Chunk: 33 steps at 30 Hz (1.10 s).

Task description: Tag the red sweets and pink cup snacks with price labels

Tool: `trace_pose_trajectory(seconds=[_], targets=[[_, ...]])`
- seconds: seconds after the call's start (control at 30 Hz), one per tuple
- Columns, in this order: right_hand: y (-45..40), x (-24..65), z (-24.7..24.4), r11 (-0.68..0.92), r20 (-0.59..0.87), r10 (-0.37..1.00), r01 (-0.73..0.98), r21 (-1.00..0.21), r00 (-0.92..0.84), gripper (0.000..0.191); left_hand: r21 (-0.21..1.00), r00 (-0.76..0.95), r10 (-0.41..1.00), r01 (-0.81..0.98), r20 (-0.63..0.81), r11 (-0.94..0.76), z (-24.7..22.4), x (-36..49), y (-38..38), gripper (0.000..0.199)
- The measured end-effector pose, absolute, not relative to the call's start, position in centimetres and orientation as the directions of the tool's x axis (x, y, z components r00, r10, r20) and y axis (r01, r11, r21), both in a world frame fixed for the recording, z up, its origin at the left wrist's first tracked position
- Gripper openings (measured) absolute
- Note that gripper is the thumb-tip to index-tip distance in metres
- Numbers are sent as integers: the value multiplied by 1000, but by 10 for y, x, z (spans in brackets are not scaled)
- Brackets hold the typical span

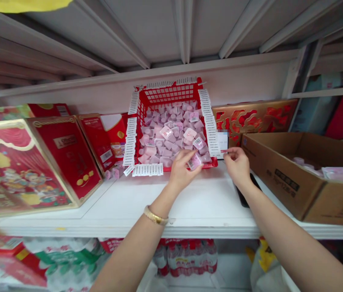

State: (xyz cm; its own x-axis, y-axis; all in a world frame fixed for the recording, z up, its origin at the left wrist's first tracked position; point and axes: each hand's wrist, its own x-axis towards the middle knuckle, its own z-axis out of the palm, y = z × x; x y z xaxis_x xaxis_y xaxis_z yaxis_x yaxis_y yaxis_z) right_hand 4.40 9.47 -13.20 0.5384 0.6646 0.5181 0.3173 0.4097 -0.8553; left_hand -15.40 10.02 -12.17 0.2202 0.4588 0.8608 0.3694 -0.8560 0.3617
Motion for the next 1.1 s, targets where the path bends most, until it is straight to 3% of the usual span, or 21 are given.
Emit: trace_pose_trajectory(seconds=[0.17, 0.27, 0.43, 0.7, 0.9, 1.1], targets=[[101, 44, -133, 302, 236, 812, -38, -953, 534, 21, 500, 274, 584, 320, 765, -805, -128, -145, 94, 50], [100, 41, -131, 260, 172, 850, -112, -959, 498, 14, 649, 244, 696, 251, 675, -718, -133, -141, 97, 42], [98, 41, -130, 221, 106, 886, -210, -952, 452, 7, 878, 288, 836, -41, 468, -477, -134, -140, 97, 40], [99, 37, -128, 222, 82, 892, -274, -936, 445, 9, 905, 261, 867, -115, 425, -409, -135, -140, 98, 48], [94, 33, -125, 290, 160, 883, -246, -925, 441, 5, 901, 240, 892, -310, 383, -304, -140, -144, 107, 55], [90, 33, -126, 386, 257, 844, -200, -901, 471, 9, 918, 288, 906, -340, 309, -205, -138, -146, 103, 54]])
